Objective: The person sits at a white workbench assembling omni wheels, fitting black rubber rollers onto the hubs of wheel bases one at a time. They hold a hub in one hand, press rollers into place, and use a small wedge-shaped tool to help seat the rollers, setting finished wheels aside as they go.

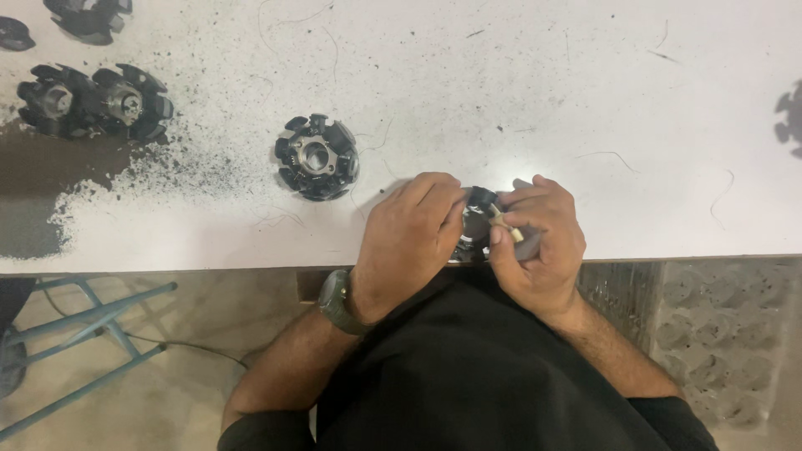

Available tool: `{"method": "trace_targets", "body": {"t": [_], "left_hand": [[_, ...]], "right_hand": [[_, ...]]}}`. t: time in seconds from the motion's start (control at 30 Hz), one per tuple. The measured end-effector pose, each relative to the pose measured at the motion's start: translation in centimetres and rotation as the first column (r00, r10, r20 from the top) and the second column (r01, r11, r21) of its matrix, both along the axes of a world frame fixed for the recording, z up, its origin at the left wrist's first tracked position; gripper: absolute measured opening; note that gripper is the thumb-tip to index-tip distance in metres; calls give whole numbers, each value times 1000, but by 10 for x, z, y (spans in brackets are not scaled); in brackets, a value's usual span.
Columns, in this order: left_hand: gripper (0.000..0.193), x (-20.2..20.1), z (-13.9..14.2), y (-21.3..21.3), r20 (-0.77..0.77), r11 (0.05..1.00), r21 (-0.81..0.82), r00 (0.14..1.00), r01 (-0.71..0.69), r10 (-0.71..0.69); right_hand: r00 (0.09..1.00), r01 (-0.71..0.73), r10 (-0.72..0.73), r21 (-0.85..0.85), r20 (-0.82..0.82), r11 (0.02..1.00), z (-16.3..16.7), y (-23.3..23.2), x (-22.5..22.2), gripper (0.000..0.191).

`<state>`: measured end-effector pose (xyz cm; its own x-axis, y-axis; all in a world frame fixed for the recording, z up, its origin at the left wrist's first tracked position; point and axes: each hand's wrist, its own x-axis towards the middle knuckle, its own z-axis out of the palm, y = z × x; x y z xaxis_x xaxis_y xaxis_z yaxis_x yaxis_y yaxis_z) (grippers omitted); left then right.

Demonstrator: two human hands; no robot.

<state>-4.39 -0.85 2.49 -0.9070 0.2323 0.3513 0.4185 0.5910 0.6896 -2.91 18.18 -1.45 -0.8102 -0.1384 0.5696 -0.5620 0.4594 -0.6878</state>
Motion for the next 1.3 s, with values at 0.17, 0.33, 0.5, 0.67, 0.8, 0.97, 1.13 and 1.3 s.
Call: {"method": "trace_targets", "body": {"t": [0.17,0.33,0.5,0.67,0.8,0.97,1.13,1.3], "left_hand": [[14,3,-4,-1,-23,1000,7,1000,8,-8],[12,6,-9,-1,-1,1000,25,1000,-2,2],[13,8,-16,-3,-24,999,12,999,45,-44],[18,12,-22,-3,-76,999,8,996,37,-36],[16,12,-24,-3,-82,999,43,997,5,-1],[16,13,-23,-7,-67,995,88,997,39,-33],[16,16,-26,-8,-71,1000,13,997,22,-21],[16,16,-30,-7,-117,1000,-5,993,18,-19]], "right_hand": [[1000,9,-6,103,-31,995,-5,0,0,20],[999,24,-19,149,-39,988,-6,-1,0,20],[999,23,-16,156,-42,987,-8,-1,0,20],[996,-11,20,109,-81,994,-10,-1,0,21],[995,-18,30,117,-99,993,-11,0,1,22],[993,-1,12,92,-113,996,-14,0,1,21],[991,-25,43,135,-129,991,-13,0,1,22],[988,-41,75,237,-132,971,-9,-3,1,26]]}}
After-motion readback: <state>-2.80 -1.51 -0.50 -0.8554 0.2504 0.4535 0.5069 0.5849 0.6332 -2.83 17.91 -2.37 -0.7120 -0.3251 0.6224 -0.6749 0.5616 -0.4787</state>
